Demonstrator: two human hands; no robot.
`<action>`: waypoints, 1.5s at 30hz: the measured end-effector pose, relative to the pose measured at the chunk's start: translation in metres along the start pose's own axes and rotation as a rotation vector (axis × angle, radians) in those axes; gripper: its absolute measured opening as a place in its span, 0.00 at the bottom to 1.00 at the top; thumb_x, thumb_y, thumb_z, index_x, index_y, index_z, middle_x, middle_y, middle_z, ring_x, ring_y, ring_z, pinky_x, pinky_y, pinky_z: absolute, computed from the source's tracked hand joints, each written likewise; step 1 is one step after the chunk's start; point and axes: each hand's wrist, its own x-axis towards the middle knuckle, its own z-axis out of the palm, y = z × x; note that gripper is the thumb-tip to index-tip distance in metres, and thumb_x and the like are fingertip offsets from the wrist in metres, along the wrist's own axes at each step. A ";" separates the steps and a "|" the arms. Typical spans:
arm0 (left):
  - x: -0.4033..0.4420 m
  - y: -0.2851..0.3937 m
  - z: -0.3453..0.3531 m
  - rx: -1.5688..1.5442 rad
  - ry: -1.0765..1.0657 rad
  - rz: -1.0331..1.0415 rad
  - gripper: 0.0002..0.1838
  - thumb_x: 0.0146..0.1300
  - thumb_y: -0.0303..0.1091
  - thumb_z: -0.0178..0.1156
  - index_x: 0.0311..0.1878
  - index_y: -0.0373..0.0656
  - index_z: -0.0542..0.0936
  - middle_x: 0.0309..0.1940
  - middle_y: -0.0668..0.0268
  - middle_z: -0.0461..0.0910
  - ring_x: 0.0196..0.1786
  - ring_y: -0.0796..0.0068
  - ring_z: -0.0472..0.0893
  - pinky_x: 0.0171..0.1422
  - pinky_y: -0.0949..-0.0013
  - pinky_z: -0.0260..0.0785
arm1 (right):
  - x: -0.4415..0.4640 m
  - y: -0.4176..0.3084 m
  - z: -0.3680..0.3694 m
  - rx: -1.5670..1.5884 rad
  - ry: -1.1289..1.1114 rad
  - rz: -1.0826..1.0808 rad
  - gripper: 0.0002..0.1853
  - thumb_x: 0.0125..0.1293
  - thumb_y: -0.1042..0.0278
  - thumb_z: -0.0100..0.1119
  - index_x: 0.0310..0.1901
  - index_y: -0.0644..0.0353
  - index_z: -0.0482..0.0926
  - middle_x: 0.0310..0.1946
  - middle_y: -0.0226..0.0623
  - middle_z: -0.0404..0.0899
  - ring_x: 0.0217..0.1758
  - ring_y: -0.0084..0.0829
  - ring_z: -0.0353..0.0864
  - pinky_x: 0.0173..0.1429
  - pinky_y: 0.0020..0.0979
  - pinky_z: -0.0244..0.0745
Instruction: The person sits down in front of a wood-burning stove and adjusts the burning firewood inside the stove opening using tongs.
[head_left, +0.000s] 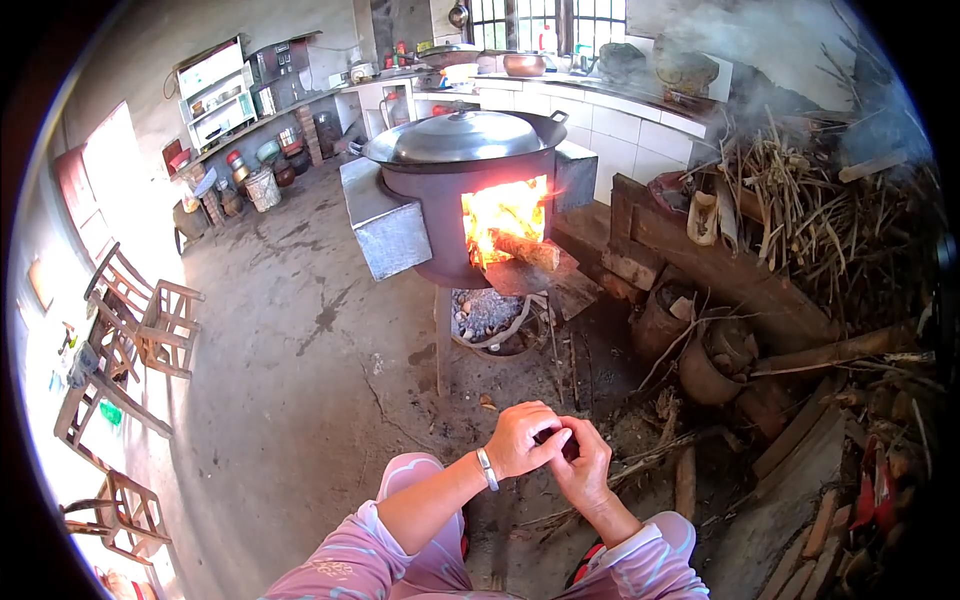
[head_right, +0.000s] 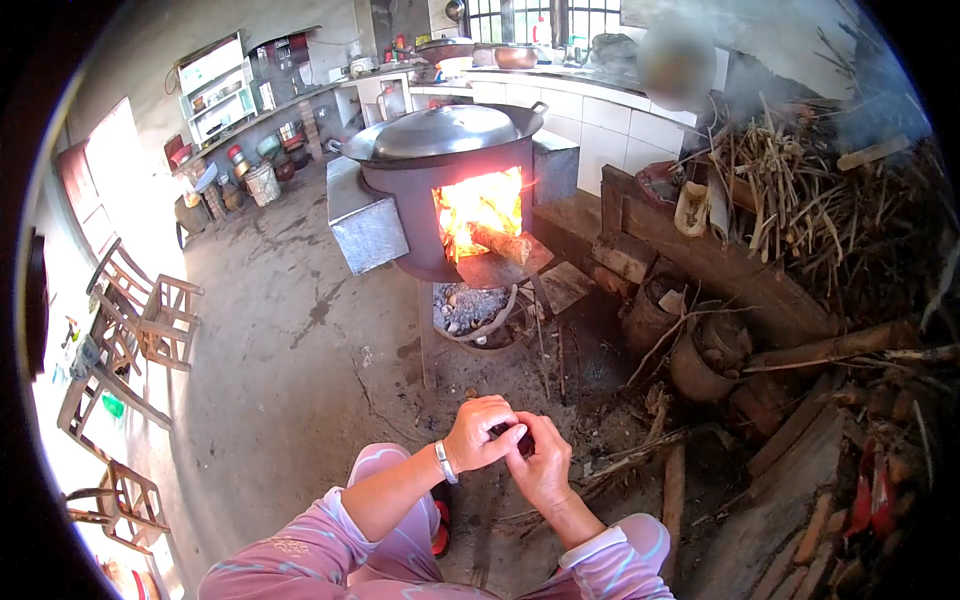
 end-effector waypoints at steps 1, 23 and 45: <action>0.000 0.000 0.000 0.003 -0.002 0.001 0.07 0.57 0.31 0.64 0.27 0.39 0.78 0.22 0.60 0.77 0.26 0.59 0.76 0.33 0.62 0.69 | 0.000 0.001 0.000 0.001 0.004 -0.013 0.12 0.58 0.74 0.64 0.45 0.61 0.79 0.32 0.43 0.78 0.32 0.38 0.81 0.35 0.32 0.75; -0.001 0.000 0.001 -0.003 0.014 -0.021 0.07 0.58 0.31 0.63 0.27 0.39 0.79 0.22 0.60 0.77 0.26 0.60 0.76 0.32 0.62 0.69 | 0.001 -0.001 0.000 -0.009 0.000 -0.009 0.12 0.59 0.75 0.64 0.45 0.62 0.79 0.33 0.42 0.79 0.32 0.36 0.82 0.36 0.32 0.76; -0.001 -0.001 0.002 0.018 0.048 -0.035 0.09 0.60 0.31 0.63 0.26 0.39 0.78 0.21 0.59 0.77 0.24 0.59 0.77 0.30 0.62 0.69 | 0.003 -0.004 0.001 0.000 -0.012 0.003 0.13 0.58 0.75 0.64 0.46 0.64 0.78 0.34 0.43 0.79 0.34 0.38 0.82 0.37 0.32 0.76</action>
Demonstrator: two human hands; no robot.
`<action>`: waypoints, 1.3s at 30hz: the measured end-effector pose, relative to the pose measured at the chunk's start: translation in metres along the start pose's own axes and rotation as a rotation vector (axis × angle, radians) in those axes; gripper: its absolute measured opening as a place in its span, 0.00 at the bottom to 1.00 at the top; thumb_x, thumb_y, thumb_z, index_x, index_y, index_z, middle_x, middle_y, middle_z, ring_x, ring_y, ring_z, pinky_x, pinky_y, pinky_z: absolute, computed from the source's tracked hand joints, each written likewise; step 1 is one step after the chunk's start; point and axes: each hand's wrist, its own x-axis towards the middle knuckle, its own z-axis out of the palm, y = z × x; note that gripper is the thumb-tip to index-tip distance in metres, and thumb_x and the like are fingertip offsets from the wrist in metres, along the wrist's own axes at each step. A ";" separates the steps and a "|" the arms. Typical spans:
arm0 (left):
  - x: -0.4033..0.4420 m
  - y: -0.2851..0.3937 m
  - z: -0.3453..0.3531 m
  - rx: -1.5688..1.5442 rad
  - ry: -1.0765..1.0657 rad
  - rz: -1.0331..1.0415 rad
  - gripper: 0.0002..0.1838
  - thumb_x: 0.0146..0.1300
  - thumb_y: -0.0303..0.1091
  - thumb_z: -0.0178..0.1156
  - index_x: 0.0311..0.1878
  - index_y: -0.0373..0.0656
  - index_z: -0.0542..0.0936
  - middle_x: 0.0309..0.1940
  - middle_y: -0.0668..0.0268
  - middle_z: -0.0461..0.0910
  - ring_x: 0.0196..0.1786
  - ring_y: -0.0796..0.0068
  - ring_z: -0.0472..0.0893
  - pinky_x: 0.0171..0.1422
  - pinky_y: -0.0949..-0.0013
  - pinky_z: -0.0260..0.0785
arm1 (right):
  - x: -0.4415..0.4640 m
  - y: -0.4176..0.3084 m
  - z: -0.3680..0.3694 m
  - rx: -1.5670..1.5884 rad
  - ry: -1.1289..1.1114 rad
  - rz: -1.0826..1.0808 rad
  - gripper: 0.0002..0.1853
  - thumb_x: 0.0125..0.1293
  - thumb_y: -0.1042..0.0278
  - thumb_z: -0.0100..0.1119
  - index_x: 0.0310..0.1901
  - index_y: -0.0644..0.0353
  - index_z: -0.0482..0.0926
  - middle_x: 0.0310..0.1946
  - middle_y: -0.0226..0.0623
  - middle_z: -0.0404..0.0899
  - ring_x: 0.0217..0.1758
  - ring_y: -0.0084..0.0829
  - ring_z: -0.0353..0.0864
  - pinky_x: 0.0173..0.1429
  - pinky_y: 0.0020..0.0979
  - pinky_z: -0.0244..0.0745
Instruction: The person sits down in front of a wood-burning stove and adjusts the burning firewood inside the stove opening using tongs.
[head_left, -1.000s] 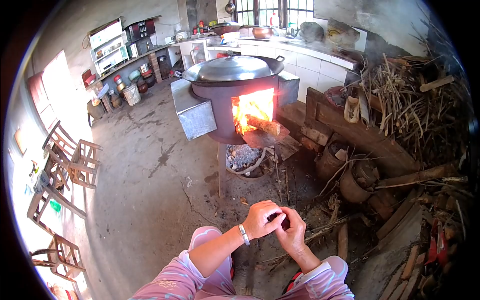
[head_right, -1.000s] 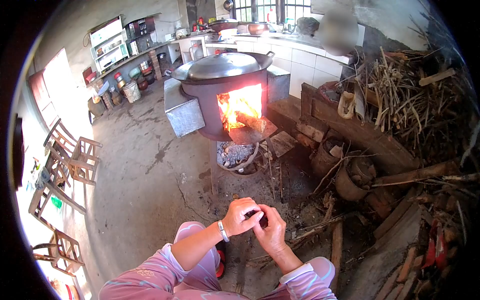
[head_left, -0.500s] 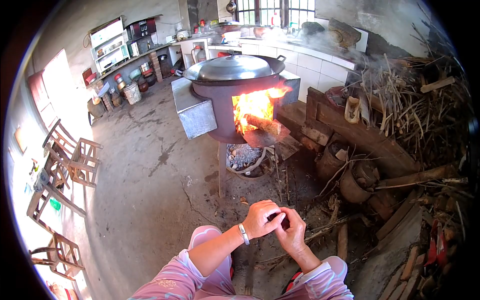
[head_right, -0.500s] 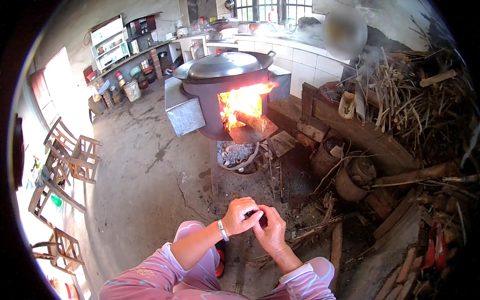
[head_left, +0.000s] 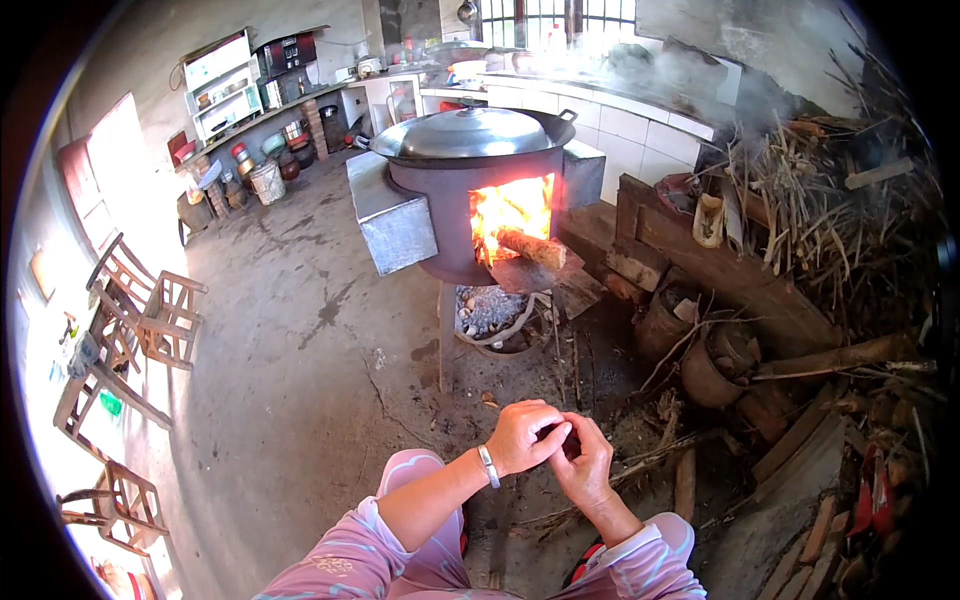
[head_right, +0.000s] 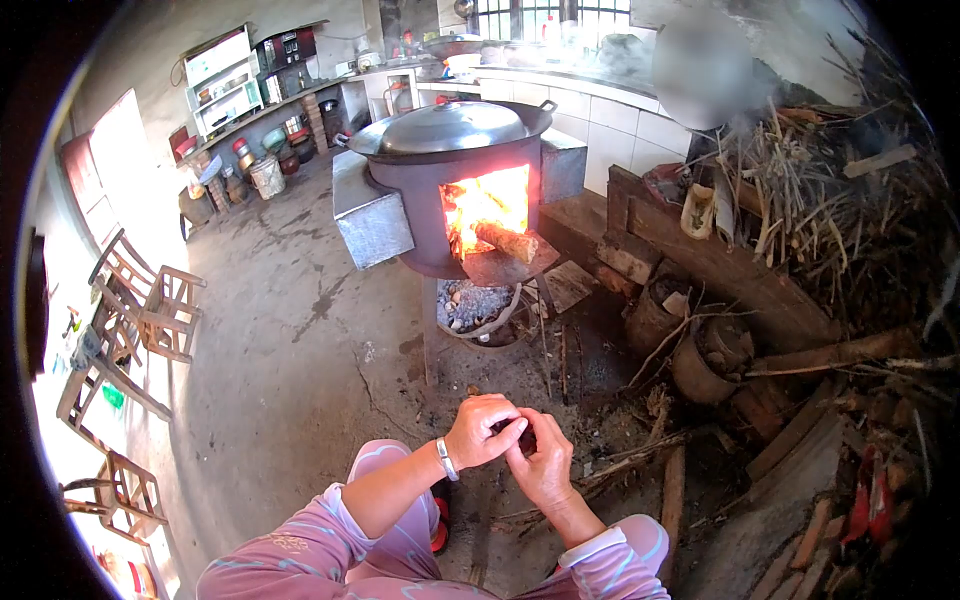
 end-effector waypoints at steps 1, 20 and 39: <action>0.000 0.000 0.000 -0.005 0.005 0.004 0.09 0.60 0.31 0.63 0.26 0.39 0.79 0.21 0.59 0.77 0.25 0.60 0.77 0.31 0.62 0.69 | 0.000 0.002 0.001 0.000 0.002 0.001 0.14 0.58 0.75 0.64 0.46 0.64 0.78 0.34 0.43 0.79 0.34 0.38 0.82 0.38 0.32 0.76; -0.003 -0.001 0.000 -0.013 -0.027 -0.028 0.07 0.61 0.32 0.63 0.30 0.39 0.80 0.24 0.59 0.79 0.28 0.59 0.79 0.33 0.61 0.71 | -0.001 0.005 0.003 -0.015 0.022 -0.002 0.13 0.58 0.74 0.65 0.45 0.64 0.79 0.35 0.43 0.80 0.33 0.36 0.82 0.37 0.31 0.77; -0.006 -0.003 0.001 0.003 -0.032 -0.047 0.08 0.62 0.33 0.62 0.31 0.38 0.80 0.25 0.58 0.79 0.29 0.57 0.79 0.34 0.60 0.71 | 0.000 0.007 0.004 0.012 0.018 -0.021 0.14 0.57 0.71 0.67 0.45 0.66 0.79 0.33 0.41 0.80 0.32 0.30 0.80 0.36 0.29 0.74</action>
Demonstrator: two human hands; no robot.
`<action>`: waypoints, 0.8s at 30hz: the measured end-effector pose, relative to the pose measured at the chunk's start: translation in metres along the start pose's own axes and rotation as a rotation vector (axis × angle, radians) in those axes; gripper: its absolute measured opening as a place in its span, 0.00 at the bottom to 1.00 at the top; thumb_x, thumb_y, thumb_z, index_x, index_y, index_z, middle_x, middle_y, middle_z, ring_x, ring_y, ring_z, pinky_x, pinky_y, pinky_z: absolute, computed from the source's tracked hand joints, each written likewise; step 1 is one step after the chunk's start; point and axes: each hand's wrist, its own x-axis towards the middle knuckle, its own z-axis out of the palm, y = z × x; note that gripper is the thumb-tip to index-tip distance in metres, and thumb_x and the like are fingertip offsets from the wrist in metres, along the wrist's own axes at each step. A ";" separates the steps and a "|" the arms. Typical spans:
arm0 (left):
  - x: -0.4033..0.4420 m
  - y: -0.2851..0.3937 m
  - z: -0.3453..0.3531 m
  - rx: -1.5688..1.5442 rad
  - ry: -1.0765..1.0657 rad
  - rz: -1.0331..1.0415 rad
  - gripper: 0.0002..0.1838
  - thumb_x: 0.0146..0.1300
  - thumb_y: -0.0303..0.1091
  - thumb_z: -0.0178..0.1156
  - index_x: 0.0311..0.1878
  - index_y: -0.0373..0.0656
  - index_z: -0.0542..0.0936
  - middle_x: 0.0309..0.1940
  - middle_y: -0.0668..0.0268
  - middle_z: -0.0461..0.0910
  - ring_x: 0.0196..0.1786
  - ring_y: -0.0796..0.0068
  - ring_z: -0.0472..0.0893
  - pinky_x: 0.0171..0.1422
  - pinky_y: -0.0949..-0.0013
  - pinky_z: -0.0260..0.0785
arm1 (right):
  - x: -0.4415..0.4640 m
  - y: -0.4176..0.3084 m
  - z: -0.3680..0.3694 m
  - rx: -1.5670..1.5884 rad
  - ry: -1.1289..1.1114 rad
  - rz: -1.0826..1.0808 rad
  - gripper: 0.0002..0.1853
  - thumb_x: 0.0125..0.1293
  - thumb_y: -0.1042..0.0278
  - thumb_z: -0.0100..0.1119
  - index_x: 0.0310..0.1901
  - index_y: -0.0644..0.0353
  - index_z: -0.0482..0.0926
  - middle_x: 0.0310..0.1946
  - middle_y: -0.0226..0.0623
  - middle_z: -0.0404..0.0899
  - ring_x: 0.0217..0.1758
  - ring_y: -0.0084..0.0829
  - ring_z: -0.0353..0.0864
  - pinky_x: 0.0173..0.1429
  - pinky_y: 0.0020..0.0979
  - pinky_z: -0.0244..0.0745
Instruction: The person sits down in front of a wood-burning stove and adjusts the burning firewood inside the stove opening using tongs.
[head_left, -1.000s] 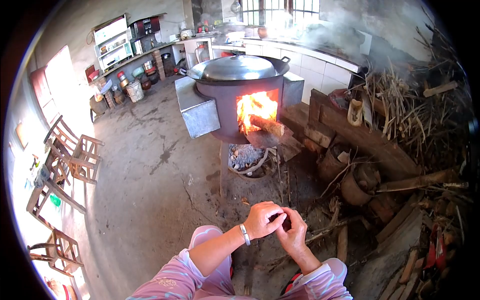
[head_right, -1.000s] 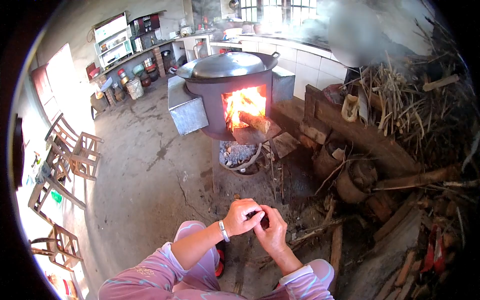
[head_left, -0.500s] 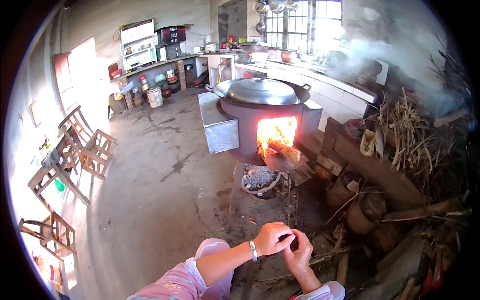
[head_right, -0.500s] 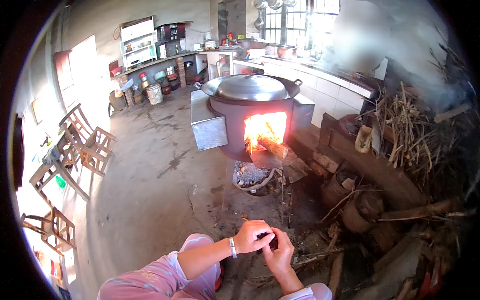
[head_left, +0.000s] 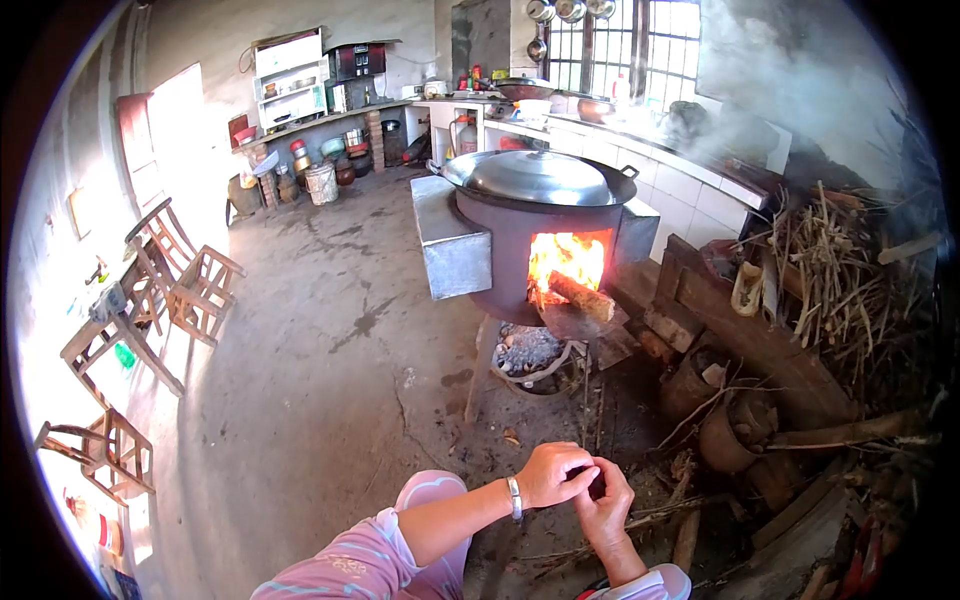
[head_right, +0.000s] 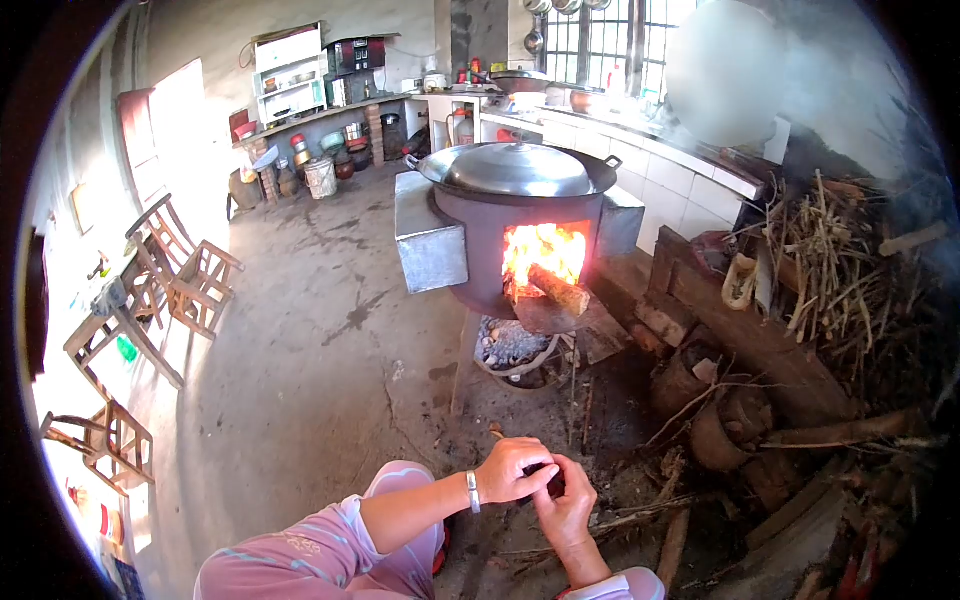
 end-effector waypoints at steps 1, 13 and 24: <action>0.000 0.000 0.000 0.001 0.000 0.006 0.08 0.62 0.33 0.61 0.31 0.38 0.80 0.24 0.58 0.79 0.28 0.57 0.79 0.34 0.60 0.71 | 0.000 0.001 0.000 0.005 0.001 -0.005 0.14 0.57 0.71 0.67 0.44 0.66 0.79 0.33 0.40 0.79 0.31 0.29 0.79 0.35 0.29 0.74; 0.001 0.004 -0.002 -0.006 0.006 0.015 0.11 0.63 0.33 0.59 0.27 0.37 0.78 0.22 0.57 0.76 0.25 0.57 0.77 0.32 0.61 0.70 | -0.001 0.003 0.000 0.046 0.005 0.069 0.12 0.57 0.71 0.68 0.41 0.66 0.79 0.28 0.31 0.79 0.29 0.16 0.74 0.34 0.23 0.73; 0.000 0.005 -0.002 -0.047 -0.003 0.021 0.14 0.64 0.33 0.58 0.24 0.37 0.74 0.20 0.56 0.73 0.24 0.55 0.73 0.30 0.58 0.66 | -0.005 0.004 0.002 0.075 -0.005 0.106 0.11 0.58 0.70 0.68 0.39 0.65 0.80 0.24 0.26 0.77 0.28 0.14 0.72 0.32 0.22 0.72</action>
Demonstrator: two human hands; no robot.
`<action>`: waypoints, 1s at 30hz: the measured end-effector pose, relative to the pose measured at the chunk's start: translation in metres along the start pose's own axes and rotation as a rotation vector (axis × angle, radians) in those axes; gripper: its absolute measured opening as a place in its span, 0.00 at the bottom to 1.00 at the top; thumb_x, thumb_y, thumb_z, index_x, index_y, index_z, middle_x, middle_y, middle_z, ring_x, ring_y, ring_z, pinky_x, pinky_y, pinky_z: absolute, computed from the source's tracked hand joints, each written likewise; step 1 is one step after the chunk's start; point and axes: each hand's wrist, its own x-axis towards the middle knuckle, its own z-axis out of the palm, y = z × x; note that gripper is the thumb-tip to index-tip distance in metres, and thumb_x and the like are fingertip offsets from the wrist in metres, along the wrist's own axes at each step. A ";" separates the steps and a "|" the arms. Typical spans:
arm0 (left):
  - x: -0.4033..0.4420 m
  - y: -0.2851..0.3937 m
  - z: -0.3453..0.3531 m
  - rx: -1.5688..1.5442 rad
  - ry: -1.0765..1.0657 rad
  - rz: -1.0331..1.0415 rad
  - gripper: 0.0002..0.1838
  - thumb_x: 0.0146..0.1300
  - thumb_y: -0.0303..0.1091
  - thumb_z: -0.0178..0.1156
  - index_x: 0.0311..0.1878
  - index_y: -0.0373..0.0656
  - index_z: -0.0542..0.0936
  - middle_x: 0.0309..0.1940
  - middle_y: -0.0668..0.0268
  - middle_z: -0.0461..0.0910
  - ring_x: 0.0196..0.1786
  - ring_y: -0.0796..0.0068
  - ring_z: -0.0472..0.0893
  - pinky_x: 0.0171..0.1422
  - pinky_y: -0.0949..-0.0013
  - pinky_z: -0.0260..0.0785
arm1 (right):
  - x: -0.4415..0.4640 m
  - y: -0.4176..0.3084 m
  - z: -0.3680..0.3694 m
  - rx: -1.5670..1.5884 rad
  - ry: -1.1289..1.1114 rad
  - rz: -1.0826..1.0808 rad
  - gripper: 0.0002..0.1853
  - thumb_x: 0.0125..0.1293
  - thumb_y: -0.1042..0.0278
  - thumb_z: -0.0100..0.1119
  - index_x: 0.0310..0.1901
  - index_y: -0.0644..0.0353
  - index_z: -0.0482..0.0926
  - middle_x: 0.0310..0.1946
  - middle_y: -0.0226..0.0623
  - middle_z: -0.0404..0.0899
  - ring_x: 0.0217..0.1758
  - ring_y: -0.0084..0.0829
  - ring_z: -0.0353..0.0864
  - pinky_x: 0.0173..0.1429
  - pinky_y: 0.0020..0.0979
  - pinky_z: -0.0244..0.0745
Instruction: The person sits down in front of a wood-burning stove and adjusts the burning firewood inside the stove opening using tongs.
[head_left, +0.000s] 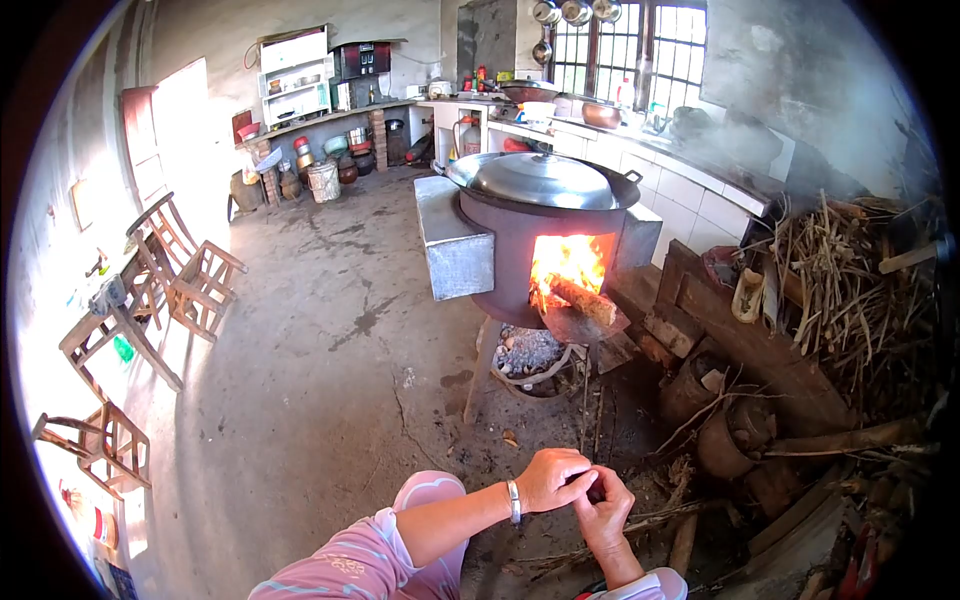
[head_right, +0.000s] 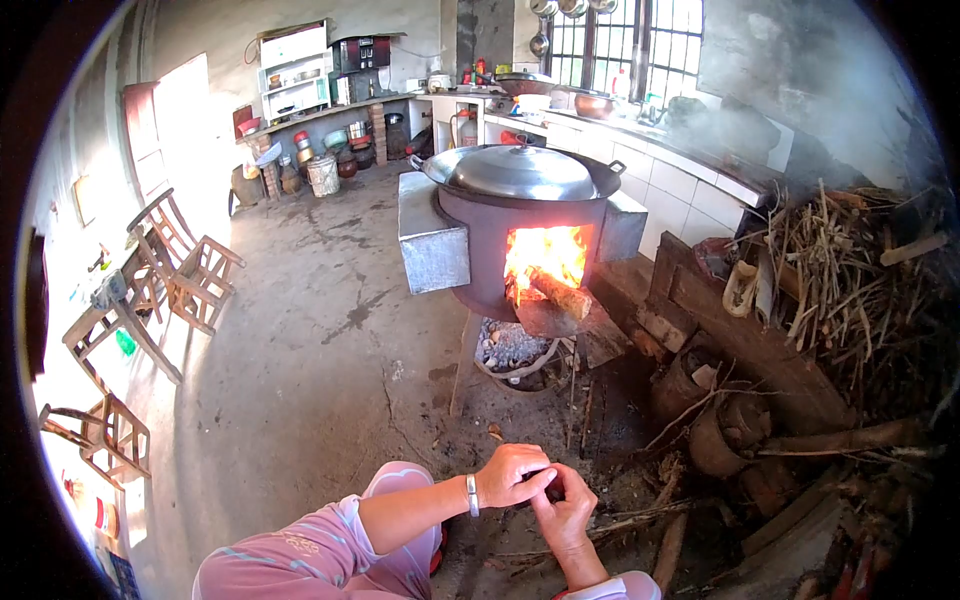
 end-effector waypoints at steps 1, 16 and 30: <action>0.000 0.000 0.001 0.001 0.007 0.004 0.14 0.64 0.33 0.58 0.24 0.37 0.73 0.20 0.56 0.73 0.24 0.55 0.73 0.29 0.58 0.66 | 0.001 -0.001 0.000 0.000 -0.005 0.001 0.11 0.58 0.70 0.68 0.39 0.65 0.80 0.24 0.27 0.77 0.28 0.14 0.72 0.32 0.22 0.72; 0.000 -0.002 0.001 0.032 -0.018 -0.031 0.09 0.60 0.32 0.63 0.28 0.38 0.78 0.23 0.59 0.77 0.27 0.59 0.78 0.32 0.61 0.70 | 0.003 0.009 0.002 -0.061 0.012 -0.069 0.13 0.55 0.76 0.67 0.42 0.66 0.79 0.30 0.32 0.81 0.34 0.18 0.78 0.39 0.24 0.76; 0.001 -0.001 0.001 0.024 -0.028 -0.031 0.11 0.63 0.34 0.60 0.27 0.38 0.77 0.22 0.58 0.77 0.26 0.58 0.77 0.32 0.60 0.69 | 0.002 0.003 0.001 -0.047 0.003 -0.015 0.12 0.55 0.74 0.68 0.41 0.64 0.79 0.30 0.39 0.82 0.32 0.26 0.81 0.38 0.29 0.77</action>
